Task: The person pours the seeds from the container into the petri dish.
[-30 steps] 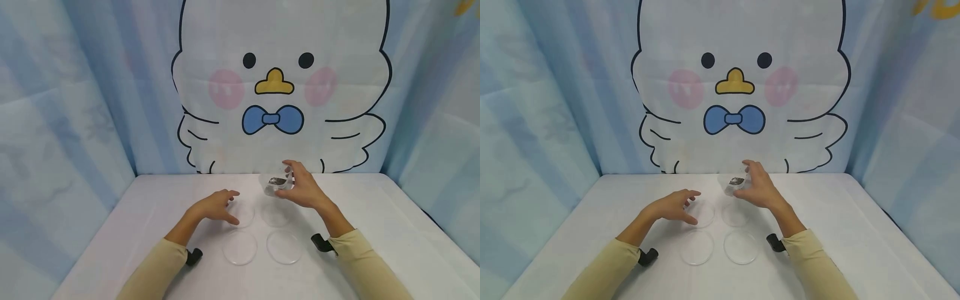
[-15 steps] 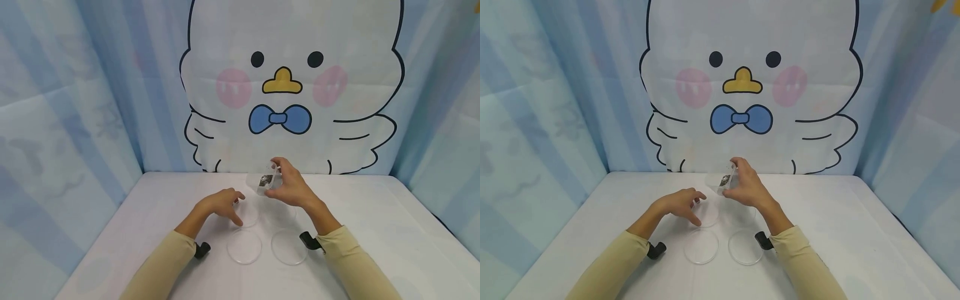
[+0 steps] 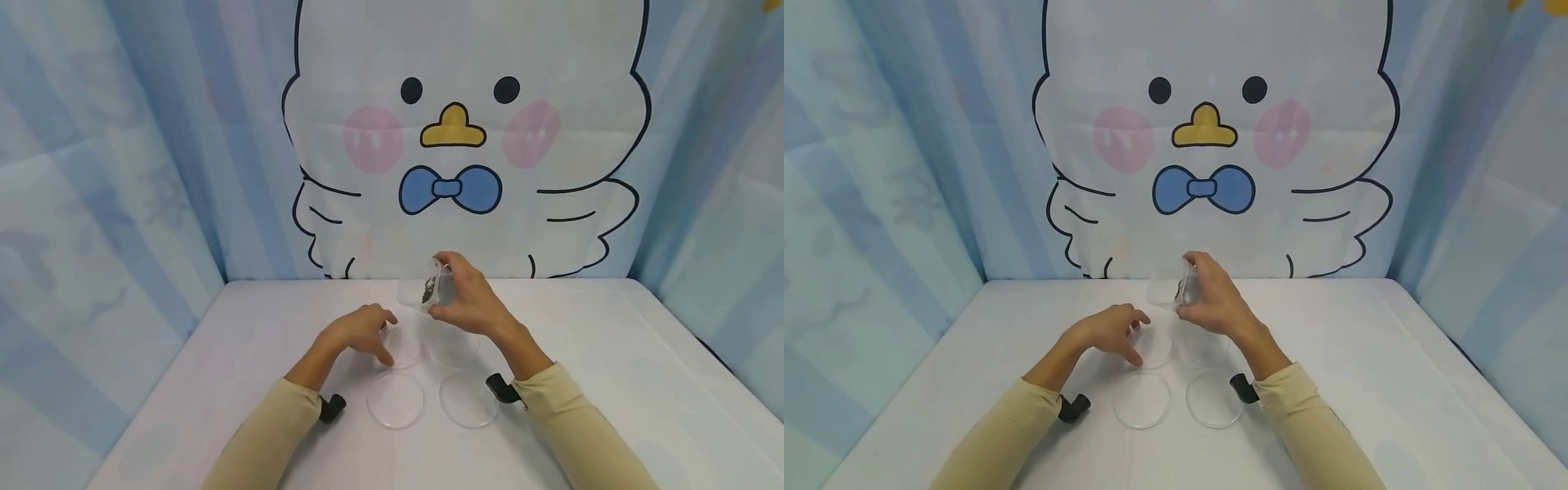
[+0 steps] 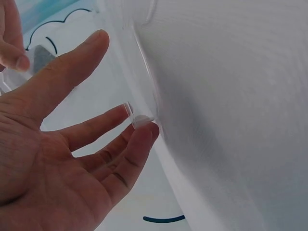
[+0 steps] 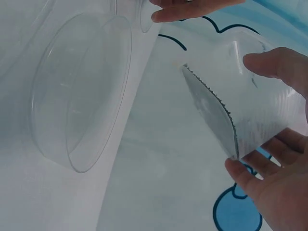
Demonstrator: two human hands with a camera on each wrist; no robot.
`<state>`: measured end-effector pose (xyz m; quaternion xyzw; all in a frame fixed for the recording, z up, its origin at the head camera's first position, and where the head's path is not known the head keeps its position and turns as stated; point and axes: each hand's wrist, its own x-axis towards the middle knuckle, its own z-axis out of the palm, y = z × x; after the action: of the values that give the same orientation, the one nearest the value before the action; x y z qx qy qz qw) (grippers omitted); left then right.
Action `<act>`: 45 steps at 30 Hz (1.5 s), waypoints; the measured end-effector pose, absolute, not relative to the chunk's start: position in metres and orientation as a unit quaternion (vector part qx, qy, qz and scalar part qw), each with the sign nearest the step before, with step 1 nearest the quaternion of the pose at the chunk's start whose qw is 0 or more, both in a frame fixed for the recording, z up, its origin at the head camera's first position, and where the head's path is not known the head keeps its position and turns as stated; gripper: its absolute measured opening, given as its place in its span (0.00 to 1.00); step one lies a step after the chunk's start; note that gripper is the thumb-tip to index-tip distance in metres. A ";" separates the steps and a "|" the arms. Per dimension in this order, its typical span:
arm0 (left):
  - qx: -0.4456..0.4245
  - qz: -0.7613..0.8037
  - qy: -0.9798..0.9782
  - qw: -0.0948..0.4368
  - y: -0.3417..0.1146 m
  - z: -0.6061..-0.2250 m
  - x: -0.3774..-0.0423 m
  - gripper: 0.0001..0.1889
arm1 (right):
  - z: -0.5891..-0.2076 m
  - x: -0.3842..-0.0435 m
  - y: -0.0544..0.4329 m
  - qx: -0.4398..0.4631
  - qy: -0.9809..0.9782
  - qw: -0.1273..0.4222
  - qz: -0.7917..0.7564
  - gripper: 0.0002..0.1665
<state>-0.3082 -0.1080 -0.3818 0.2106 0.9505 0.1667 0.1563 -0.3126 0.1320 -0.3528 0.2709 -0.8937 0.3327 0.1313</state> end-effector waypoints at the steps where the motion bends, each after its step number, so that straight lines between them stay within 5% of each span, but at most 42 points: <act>1: 0.210 0.166 0.951 0.156 -0.108 -0.381 -0.309 0.40 | -0.353 -0.312 0.132 0.273 -0.894 0.133 0.330 0.54; 45: 0.191 0.186 0.950 0.162 -0.108 -0.377 -0.305 0.39 | -0.353 -0.305 0.125 0.381 -0.879 0.173 0.228 0.48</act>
<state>-0.3054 -0.1077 -0.3769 0.1909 0.9500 0.1863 0.1623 -0.3049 0.1250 -0.3533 0.3811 -0.8792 0.2277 0.1728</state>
